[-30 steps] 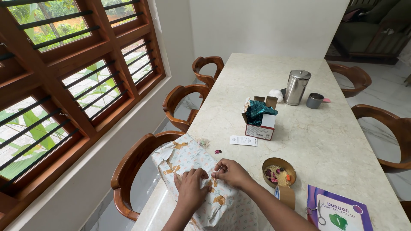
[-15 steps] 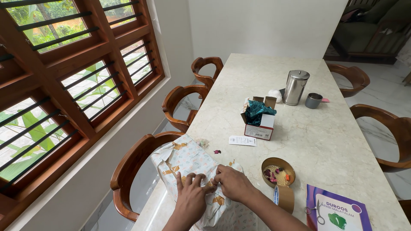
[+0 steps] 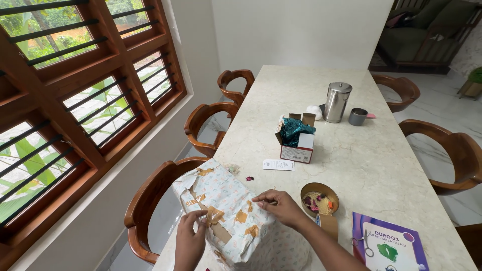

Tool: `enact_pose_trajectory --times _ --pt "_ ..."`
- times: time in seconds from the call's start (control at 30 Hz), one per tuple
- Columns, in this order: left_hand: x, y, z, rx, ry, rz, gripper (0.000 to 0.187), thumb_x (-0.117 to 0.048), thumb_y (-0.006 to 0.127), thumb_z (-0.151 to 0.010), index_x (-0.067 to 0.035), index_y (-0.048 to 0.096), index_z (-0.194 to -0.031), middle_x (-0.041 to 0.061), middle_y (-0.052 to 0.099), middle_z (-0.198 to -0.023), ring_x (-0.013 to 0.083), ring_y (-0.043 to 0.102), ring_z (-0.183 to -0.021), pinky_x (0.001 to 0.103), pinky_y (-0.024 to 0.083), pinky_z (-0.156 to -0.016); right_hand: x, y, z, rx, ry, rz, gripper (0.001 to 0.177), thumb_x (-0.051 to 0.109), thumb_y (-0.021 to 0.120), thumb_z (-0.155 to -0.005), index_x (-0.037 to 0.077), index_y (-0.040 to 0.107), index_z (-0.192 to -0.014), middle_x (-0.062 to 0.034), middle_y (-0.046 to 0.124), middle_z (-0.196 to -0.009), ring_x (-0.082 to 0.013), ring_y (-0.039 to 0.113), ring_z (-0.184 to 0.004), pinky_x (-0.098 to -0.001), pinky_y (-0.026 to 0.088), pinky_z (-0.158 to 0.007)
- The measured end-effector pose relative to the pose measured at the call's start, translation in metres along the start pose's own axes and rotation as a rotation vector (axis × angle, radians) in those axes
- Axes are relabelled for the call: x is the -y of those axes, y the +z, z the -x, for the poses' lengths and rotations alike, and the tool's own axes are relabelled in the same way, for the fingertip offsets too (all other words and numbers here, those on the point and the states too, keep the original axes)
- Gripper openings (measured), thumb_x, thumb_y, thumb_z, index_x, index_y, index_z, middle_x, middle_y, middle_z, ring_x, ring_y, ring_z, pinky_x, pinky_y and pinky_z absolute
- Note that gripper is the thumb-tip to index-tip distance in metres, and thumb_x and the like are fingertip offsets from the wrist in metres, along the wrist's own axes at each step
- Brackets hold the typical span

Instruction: The person wraps a rectangular box with patterned paper on a dining table. They fold the paper edges, smooth the surface, and secure the folds with pieces of brown tape. The person uses scissors to cut tape and adjusts the paper to fit the box.

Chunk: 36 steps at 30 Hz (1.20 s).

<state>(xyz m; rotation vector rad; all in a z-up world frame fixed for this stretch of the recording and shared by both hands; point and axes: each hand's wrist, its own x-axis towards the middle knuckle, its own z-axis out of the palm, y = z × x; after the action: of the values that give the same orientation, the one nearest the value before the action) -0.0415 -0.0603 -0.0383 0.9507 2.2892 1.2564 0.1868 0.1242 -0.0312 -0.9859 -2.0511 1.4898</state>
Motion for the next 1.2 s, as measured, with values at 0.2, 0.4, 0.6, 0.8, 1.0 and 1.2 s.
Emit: enact_pose_trajectory --times 0.2,0.4,0.6,0.8,1.0,1.2 --pt "0.005 0.009 0.007 -0.107 0.050 -0.059 0.021 -0.020 0.067 -0.091 -0.015 0.075 -0.110 0.007 0.063 -0.122 0.0253 0.058 -0.125 0.040 0.047 -0.105 0.010 0.012 -0.007 -0.057 0.009 0.114 0.028 0.022 0.075 -0.087 0.010 0.077 -0.113 -0.0028 0.075 -0.102 -0.0124 0.065 -0.087 -0.0287 0.055 -0.083" --pt "-0.021 0.019 0.024 -0.002 0.186 -0.045 0.016 -0.017 0.070 -0.089 -0.013 0.077 -0.103 0.005 0.064 -0.120 0.0236 0.055 -0.126 0.037 0.046 -0.107 0.025 0.014 -0.020 0.119 -0.062 0.442 0.029 0.021 0.079 -0.084 0.012 0.074 -0.111 -0.0031 0.064 -0.106 -0.0151 0.066 -0.095 -0.0296 0.053 -0.090" --pt "-0.057 0.025 0.033 0.126 0.138 0.042 0.023 -0.014 0.069 -0.088 -0.011 0.070 -0.110 0.005 0.065 -0.112 0.0194 0.066 -0.109 0.035 0.055 -0.092 0.033 0.014 -0.023 0.118 -0.013 0.410 0.022 0.017 0.076 -0.085 0.013 0.070 -0.106 -0.0045 0.066 -0.105 -0.0187 0.066 -0.094 -0.0329 0.055 -0.088" --pt "-0.062 0.036 0.019 0.187 0.227 -0.012 0.025 -0.014 0.069 -0.089 -0.011 0.065 -0.113 0.006 0.068 -0.108 0.0198 0.068 -0.097 0.034 0.055 -0.088 0.043 0.012 -0.020 0.230 -0.107 0.579 0.016 0.012 0.066 -0.092 0.017 0.068 -0.107 -0.0038 0.060 -0.112 -0.0196 0.065 -0.103 -0.0341 0.053 -0.091" --pt "-0.063 0.049 0.009 0.244 0.183 -0.002 0.028 -0.017 0.069 -0.090 -0.010 0.063 -0.116 0.007 0.070 -0.111 0.0192 0.072 -0.091 0.034 0.057 -0.085 0.047 0.007 -0.021 0.240 -0.164 0.575 0.010 0.011 0.067 -0.092 0.009 0.062 -0.100 -0.0056 0.062 -0.110 -0.0206 0.066 -0.102 -0.0350 0.053 -0.090" --pt "-0.078 0.059 0.003 0.311 0.146 -0.040 0.044 -0.024 0.080 -0.087 -0.011 0.061 -0.124 0.008 0.068 -0.113 0.0184 0.071 -0.090 0.034 0.057 -0.083 0.040 -0.002 -0.021 0.224 -0.073 0.251 0.008 0.012 0.065 -0.094 0.009 0.063 -0.101 -0.0007 0.069 -0.096 -0.0128 0.067 -0.088 -0.0314 0.055 -0.083"
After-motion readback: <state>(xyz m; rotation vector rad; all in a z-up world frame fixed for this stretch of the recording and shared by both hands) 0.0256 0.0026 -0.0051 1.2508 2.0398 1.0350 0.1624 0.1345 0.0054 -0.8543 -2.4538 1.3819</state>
